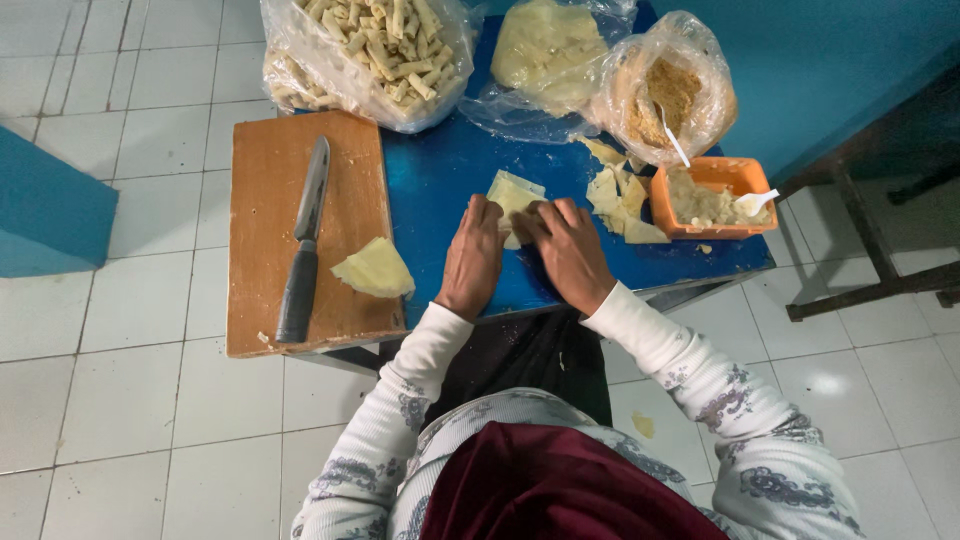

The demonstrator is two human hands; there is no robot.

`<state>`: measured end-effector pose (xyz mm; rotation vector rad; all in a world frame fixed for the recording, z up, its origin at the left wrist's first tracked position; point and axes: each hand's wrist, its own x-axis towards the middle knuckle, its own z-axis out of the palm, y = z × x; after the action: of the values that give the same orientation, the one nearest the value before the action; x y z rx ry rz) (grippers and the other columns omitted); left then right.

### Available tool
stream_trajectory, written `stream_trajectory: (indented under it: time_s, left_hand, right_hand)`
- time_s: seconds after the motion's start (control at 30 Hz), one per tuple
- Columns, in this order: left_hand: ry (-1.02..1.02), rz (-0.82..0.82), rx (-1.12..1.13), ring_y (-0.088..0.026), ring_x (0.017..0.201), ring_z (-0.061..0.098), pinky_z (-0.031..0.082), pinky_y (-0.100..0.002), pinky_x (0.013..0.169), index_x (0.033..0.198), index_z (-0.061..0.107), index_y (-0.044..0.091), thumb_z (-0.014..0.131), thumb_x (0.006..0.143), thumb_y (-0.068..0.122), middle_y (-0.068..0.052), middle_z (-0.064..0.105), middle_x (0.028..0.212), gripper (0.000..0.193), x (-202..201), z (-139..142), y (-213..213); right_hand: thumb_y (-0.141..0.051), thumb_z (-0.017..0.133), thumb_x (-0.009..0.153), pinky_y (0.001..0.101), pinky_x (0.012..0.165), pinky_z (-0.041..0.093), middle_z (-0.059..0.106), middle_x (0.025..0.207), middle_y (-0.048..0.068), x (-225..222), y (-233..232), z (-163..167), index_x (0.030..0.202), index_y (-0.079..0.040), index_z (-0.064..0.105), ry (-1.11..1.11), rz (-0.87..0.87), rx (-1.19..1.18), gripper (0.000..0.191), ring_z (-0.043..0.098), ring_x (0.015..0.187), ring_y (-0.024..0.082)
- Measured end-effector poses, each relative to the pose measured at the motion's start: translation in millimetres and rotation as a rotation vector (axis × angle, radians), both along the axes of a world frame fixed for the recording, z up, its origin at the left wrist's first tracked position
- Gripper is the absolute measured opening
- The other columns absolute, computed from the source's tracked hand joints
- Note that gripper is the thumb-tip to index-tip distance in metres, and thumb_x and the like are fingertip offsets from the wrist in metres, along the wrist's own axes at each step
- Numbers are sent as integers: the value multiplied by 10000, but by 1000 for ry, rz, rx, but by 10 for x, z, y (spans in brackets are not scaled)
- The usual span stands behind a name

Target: The person sits at a table and folds thin translucent wrapper sheets over a filling, pressing and stacking the folded packets on the table. They occasionally scoop brown powder from a plastic bag with a spoon and add it to the orange container of filling while continuing to fold wrappers.

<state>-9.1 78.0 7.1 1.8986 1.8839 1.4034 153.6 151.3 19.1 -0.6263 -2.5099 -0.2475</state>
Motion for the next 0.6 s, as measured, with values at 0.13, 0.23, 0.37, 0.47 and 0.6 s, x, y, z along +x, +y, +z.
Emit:
stream_trajectory:
  time_s: [0.13, 0.23, 0.37, 0.47, 0.6]
  left_hand:
    - [16, -21, 13, -398, 1102, 587, 513, -462, 887, 1194, 567, -49, 642, 872, -44, -209, 516, 1180, 330, 58, -27, -153]
    - [120, -28, 52, -390, 1140, 582, 518, -448, 929, 1230, 582, -49, 662, 886, -3, -216, 550, 1298, 355, 70, -56, -227]
    - [177, -47, 30, -375, 1169, 572, 511, -423, 971, 1265, 604, -38, 677, 919, 33, -223, 575, 1405, 361, 70, -72, -257]
    - [207, -58, 54, -377, 1196, 560, 491, -430, 1019, 1262, 605, -38, 687, 902, 54, -226, 586, 1376, 380, 75, -53, -260]
    - [203, -56, 2, -376, 1172, 563, 483, -436, 999, 1291, 617, -8, 707, 879, 96, -221, 591, 1362, 435, 103, -12, -274]
  right_hand:
    - [-38, 621, 897, 406, 867, 432, 546, 1364, 75, -121, 62, 73, 1394, -155, 659, -41, -48, -20, 512, 510, 1109, 283]
    - [-13, 616, 875, 427, 876, 422, 503, 1429, 89, -226, 167, 133, 1426, -164, 623, -55, -43, -31, 572, 499, 1105, 307]
    - [48, 612, 909, 423, 951, 435, 534, 1399, 103, -329, 332, 273, 1469, -168, 604, 37, 56, -62, 601, 511, 1100, 305]
    - [67, 617, 947, 440, 1023, 444, 628, 1185, 63, -322, 413, 347, 1541, -136, 565, 16, 124, -158, 630, 581, 1071, 237]
    - [-74, 735, 909, 429, 894, 444, 728, 1022, 30, -332, 323, 413, 1444, -155, 590, 91, 223, -368, 559, 616, 915, 246]
